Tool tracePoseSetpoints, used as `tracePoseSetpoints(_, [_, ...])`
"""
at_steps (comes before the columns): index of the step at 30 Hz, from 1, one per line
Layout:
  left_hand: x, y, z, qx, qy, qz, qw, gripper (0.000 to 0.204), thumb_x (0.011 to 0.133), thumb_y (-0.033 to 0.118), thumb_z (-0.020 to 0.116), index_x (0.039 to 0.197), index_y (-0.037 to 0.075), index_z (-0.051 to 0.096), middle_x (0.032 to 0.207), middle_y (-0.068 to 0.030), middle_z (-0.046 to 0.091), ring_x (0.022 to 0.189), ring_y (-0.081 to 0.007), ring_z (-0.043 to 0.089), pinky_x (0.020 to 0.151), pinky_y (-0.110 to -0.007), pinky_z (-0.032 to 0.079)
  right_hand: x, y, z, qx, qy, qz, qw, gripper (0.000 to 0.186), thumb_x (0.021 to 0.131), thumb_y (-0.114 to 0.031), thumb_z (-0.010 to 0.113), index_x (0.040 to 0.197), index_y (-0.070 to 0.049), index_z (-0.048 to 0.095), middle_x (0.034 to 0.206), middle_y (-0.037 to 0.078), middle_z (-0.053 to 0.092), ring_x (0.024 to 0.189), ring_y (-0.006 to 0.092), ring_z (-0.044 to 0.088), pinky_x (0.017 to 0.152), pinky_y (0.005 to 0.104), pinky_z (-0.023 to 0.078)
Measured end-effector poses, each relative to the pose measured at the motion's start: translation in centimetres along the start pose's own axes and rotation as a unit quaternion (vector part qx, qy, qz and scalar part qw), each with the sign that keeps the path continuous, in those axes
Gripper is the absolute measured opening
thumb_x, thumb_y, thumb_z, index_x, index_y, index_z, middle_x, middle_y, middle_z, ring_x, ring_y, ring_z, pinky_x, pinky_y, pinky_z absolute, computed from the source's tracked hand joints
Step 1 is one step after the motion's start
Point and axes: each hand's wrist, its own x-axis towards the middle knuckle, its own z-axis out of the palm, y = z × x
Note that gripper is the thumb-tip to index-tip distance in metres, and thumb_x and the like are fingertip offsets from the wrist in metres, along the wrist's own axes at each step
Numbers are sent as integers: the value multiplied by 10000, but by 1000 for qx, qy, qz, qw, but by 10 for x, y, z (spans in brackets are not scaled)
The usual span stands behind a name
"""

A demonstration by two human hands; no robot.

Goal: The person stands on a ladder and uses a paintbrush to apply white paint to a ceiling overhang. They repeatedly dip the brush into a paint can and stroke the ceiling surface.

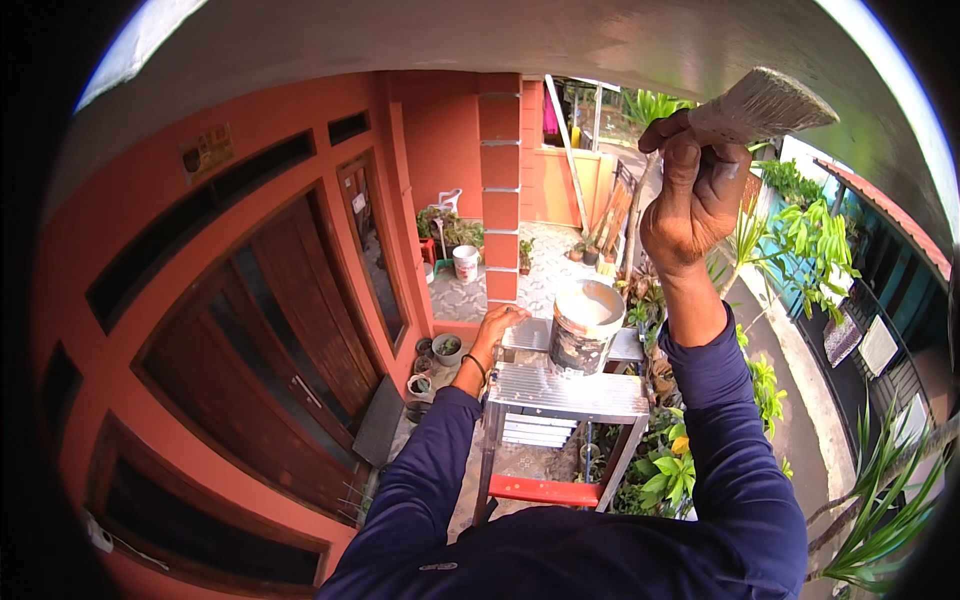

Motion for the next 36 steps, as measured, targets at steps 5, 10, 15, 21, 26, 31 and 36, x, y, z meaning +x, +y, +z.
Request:
tracePoseSetpoints(5, [-3, 5, 4, 9, 9, 7, 1000, 319, 996, 360, 766, 1058, 48, 772, 1078, -48, 771, 1091, -198, 688, 1016, -347, 487, 22, 13, 27, 11, -42, 28, 999, 78, 1153, -87, 540, 1173, -13, 544, 999, 119, 691, 875, 179, 694, 811, 320, 554])
tracePoseSetpoints(10, [-12, 14, 11, -6, 29, -21, 999, 346, 976, 388, 790, 1039, 47, 784, 1061, -47, 764, 1056, -178, 667, 971, -339, 477, 10, 62, 31, 25, -66, 118, 990, 61, 1147, -31, 501, 1138, -32, 560, 1000, 98, 682, 908, 173, 694, 823, 317, 542])
tracePoseSetpoints(15, [-16, 18, 14, -45, 18, 6, 999, 328, 979, 354, 797, 1025, 30, 783, 1044, -45, 767, 1025, -144, 673, 952, -312, 491, -17, 134, 17, -42, -118, 180, 976, 147, 1150, -172, 513, 1165, -40, 577, 969, 75, 735, 912, 176, 749, 831, 368, 607])
tracePoseSetpoints(21, [-16, 20, 12, -8, 19, 28, 999, 259, 1015, 272, 751, 1054, 20, 792, 1017, -32, 769, 983, -128, 684, 919, -293, 507, -51, 221, 6, -92, -136, 261, 951, 119, 1121, -105, 504, 1148, -14, 576, 975, 107, 747, 914, 224, 774, 839, 395, 608])
tracePoseSetpoints(26, [-14, 15, 13, -13, 19, 18, 1000, 233, 1049, 234, 701, 1086, 23, 792, 1024, -13, 758, 966, -116, 674, 908, -273, 496, -79, 254, -5, -49, -130, 412, 901, 142, 1112, -136, 531, 1071, -8, 579, 914, 132, 738, 784, 174, 757, 623, 319, 596])
tracePoseSetpoints(31, [-15, 13, 13, -15, 27, 3, 1000, 249, 1035, 259, 723, 1082, 20, 773, 1009, -16, 753, 960, -125, 671, 911, -283, 498, -111, 216, -37, -98, -151, 399, 899, 233, 1161, -220, 526, 1172, -25, 653, 857, 19, 627, 724, 92, 572, 663, 277, 471])
tracePoseSetpoints(36, [-14, 15, 14, -29, 40, -7, 999, 301, 1025, 311, 743, 1068, 14, 762, 983, -32, 745, 964, -139, 669, 909, -303, 497, -105, 149, -48, -152, -88, 287, 942, 315, 1182, -257, 504, 1289, -13, 673, 856, -47, 485, 774, 66, 415, 716, 242, 374])
